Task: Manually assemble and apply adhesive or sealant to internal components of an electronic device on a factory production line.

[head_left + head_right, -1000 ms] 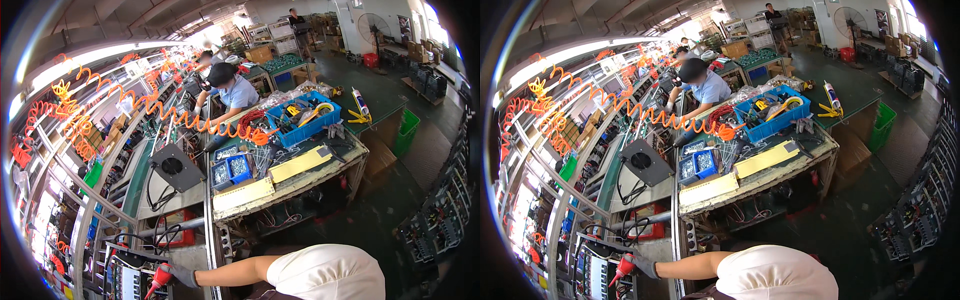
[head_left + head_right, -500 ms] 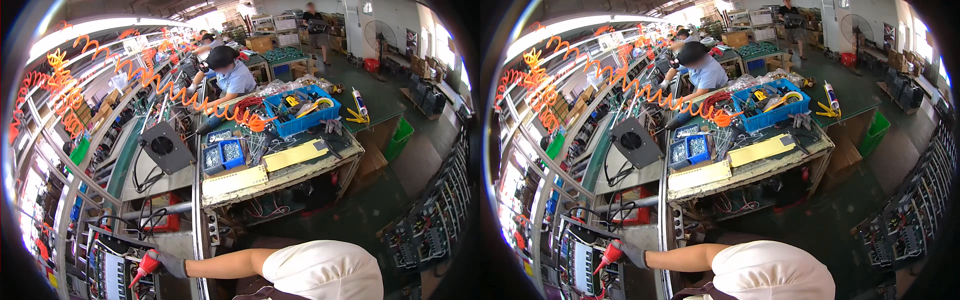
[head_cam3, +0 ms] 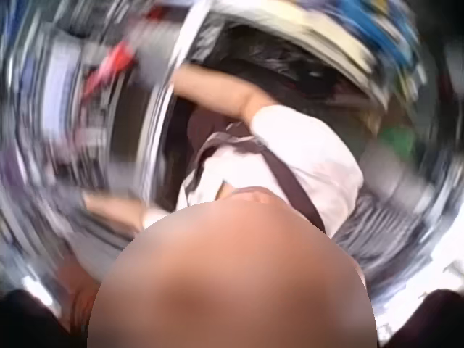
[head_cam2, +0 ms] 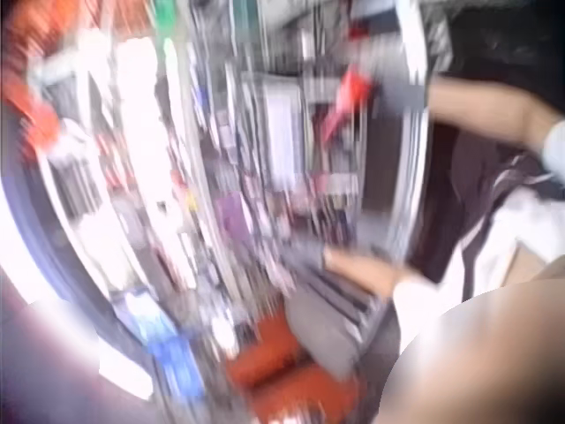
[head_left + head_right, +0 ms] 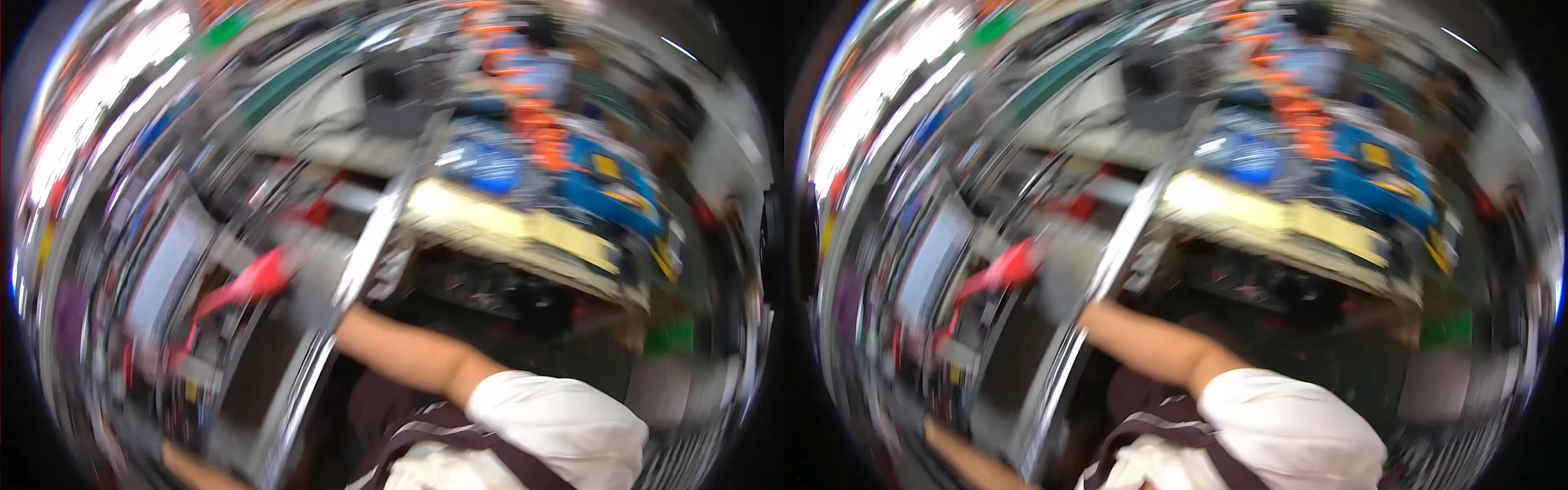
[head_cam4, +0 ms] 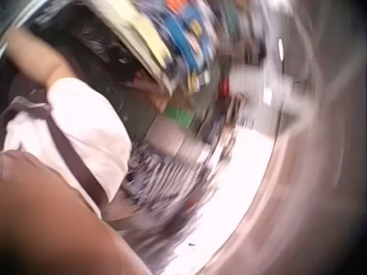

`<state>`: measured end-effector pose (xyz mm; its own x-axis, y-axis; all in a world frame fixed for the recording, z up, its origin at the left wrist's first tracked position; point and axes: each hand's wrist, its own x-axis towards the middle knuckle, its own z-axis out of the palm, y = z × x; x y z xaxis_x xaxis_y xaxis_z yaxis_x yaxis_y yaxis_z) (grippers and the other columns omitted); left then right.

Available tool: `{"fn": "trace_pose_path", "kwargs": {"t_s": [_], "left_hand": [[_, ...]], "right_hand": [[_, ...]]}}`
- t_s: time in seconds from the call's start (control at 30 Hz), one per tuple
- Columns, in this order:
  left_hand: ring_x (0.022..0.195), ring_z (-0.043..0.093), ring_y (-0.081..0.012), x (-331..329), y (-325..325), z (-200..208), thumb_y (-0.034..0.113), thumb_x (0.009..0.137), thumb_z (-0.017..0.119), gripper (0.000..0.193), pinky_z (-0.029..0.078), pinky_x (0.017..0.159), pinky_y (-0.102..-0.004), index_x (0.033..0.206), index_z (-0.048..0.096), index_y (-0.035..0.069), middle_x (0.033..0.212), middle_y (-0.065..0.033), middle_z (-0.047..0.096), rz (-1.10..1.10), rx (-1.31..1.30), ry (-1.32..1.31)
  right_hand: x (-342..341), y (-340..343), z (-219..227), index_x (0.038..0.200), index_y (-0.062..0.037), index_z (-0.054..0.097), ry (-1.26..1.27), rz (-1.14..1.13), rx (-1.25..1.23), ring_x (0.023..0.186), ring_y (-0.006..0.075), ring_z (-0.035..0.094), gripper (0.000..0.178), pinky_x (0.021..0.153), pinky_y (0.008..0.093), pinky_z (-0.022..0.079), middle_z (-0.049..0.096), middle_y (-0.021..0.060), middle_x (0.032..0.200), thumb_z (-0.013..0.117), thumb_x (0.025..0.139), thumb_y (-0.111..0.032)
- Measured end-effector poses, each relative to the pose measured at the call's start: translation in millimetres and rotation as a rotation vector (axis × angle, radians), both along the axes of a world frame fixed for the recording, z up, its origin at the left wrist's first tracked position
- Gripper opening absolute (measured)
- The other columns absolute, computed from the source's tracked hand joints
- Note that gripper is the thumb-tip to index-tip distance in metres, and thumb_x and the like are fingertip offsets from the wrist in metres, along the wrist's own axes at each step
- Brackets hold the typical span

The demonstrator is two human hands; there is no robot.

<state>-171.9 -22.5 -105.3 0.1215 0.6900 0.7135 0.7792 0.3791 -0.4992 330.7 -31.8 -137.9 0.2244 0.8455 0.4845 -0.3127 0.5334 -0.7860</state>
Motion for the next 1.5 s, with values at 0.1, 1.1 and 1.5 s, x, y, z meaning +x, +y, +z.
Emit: {"fn": "trace_pose_path", "kwargs": {"t_s": [0.1, 1.1, 1.5], "left_hand": [[0.078, 0.062, -0.0252, 11, 29, -18, 0.019, 0.093, 0.044, 0.028, 0.048, 0.069, -0.0377, 0.112, 0.061, 0.006, 0.094, -0.012, 0.065, -0.266, 0.201, -0.079], [0.097, 0.063, -0.034, 76, -3, 11, 0.022, 0.081, 0.052, 0.048, 0.049, 0.085, -0.0423, 0.129, 0.052, 0.023, 0.11, -0.0133, 0.064, -0.154, 0.335, -0.815], [0.093, 0.062, -0.0357, 91, -4, 20, 0.018, 0.078, 0.051, 0.049, 0.049, 0.082, -0.0433, 0.126, 0.054, 0.019, 0.11, -0.0163, 0.063, -0.199, 0.355, -0.86]], "right_hand": [[12, 33, -29, 0.104, -0.0079, 0.059, 0.685, 0.498, -0.482, 0.084, 0.0217, 0.061, 0.036, 0.071, 0.0405, 0.051, 0.064, 0.0105, 0.094, 0.047, 0.089, -0.038], [-36, 20, 25, 0.115, -0.0022, 0.044, -0.458, 0.023, 0.113, 0.099, 0.0247, 0.061, 0.043, 0.092, 0.0358, 0.048, 0.061, 0.0177, 0.106, 0.072, 0.081, -0.008], [-42, 36, 15, 0.111, -0.0012, 0.05, -0.527, -0.099, 0.057, 0.094, 0.0161, 0.059, 0.045, 0.084, 0.0281, 0.048, 0.058, 0.0088, 0.101, 0.077, 0.078, -0.015]]}}
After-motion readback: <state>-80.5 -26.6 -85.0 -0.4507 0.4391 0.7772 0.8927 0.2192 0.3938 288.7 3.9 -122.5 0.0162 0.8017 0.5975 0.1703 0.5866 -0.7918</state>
